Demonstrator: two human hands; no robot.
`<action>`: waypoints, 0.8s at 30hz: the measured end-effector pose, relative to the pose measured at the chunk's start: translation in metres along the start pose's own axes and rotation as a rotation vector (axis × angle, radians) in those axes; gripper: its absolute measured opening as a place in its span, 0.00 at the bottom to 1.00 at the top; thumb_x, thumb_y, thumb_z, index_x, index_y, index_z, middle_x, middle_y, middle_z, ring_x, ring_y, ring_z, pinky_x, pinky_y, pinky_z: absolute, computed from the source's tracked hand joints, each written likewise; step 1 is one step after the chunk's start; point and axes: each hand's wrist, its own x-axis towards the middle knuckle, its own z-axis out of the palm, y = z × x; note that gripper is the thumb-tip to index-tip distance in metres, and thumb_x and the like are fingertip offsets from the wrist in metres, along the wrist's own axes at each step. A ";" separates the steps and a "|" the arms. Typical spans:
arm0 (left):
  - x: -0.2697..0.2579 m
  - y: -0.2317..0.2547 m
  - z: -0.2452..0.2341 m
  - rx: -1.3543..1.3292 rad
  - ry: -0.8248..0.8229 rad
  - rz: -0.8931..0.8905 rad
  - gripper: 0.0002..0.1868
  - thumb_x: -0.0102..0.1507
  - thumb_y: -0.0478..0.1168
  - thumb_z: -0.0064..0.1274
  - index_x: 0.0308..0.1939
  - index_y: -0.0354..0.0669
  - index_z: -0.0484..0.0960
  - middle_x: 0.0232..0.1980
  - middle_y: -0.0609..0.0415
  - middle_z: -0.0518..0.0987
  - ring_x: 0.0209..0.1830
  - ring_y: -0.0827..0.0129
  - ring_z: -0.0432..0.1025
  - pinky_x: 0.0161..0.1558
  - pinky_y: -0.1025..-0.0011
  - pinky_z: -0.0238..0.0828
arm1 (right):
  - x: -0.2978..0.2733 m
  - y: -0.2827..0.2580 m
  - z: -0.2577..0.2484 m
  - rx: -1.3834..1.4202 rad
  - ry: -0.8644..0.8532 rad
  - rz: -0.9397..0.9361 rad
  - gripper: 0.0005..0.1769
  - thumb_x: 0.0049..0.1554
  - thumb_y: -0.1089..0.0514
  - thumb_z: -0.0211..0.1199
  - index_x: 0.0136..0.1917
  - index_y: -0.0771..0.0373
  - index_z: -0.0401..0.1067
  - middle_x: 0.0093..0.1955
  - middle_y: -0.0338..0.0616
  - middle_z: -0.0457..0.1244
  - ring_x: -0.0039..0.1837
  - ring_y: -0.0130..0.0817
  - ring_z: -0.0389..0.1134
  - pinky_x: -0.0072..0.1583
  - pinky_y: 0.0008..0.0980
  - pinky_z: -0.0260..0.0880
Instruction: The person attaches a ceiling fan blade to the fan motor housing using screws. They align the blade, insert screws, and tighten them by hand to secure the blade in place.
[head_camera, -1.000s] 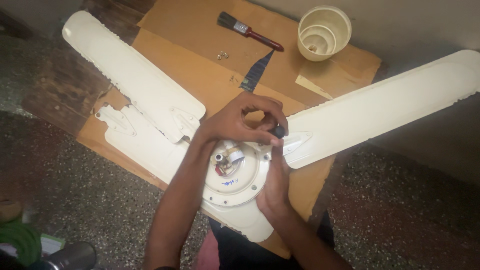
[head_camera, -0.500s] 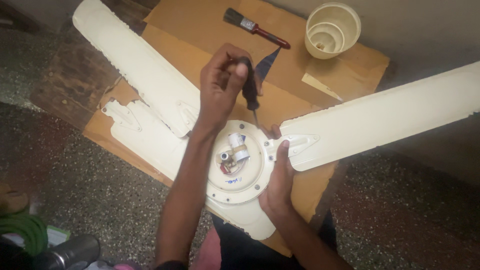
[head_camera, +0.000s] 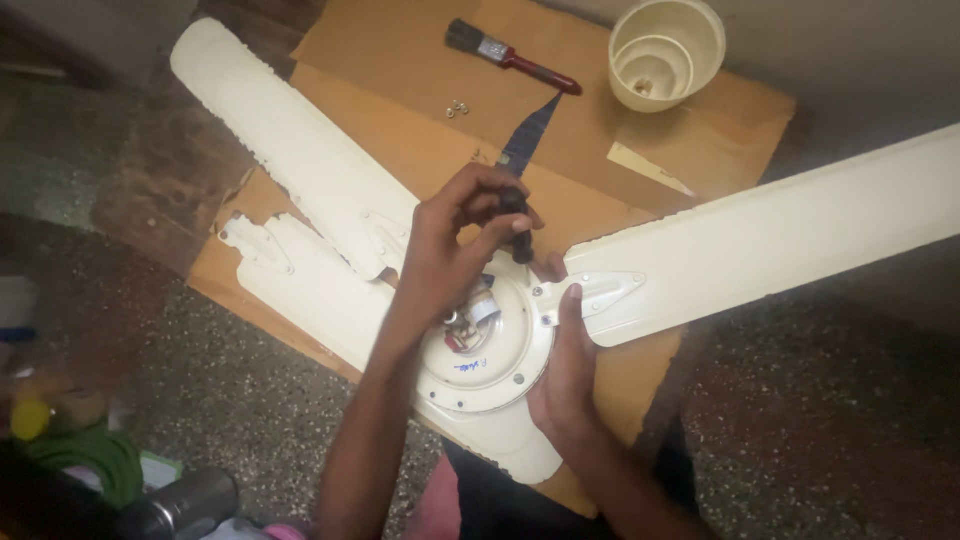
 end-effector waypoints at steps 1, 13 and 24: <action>-0.001 0.000 0.002 -0.024 -0.005 -0.009 0.11 0.67 0.29 0.56 0.52 0.33 0.74 0.40 0.49 0.85 0.41 0.72 0.80 0.43 0.73 0.79 | 0.000 -0.001 0.000 0.009 -0.001 0.005 0.33 0.68 0.46 0.44 0.79 0.67 0.54 0.76 0.51 0.56 0.76 0.38 0.57 0.75 0.38 0.55; -0.003 -0.004 0.002 0.011 -0.126 0.039 0.13 0.66 0.29 0.58 0.53 0.33 0.75 0.42 0.50 0.84 0.44 0.73 0.81 0.46 0.75 0.78 | 0.000 -0.009 -0.014 0.351 -0.001 0.132 0.38 0.65 0.39 0.47 0.75 0.71 0.56 0.73 0.55 0.58 0.73 0.46 0.59 0.74 0.44 0.55; -0.009 -0.001 0.001 -0.029 -0.129 -0.008 0.14 0.65 0.28 0.59 0.53 0.32 0.74 0.42 0.50 0.84 0.46 0.70 0.81 0.48 0.74 0.78 | 0.000 -0.016 -0.012 0.432 -0.229 0.172 0.43 0.67 0.33 0.44 0.80 0.70 0.50 0.76 0.55 0.54 0.76 0.47 0.56 0.76 0.46 0.53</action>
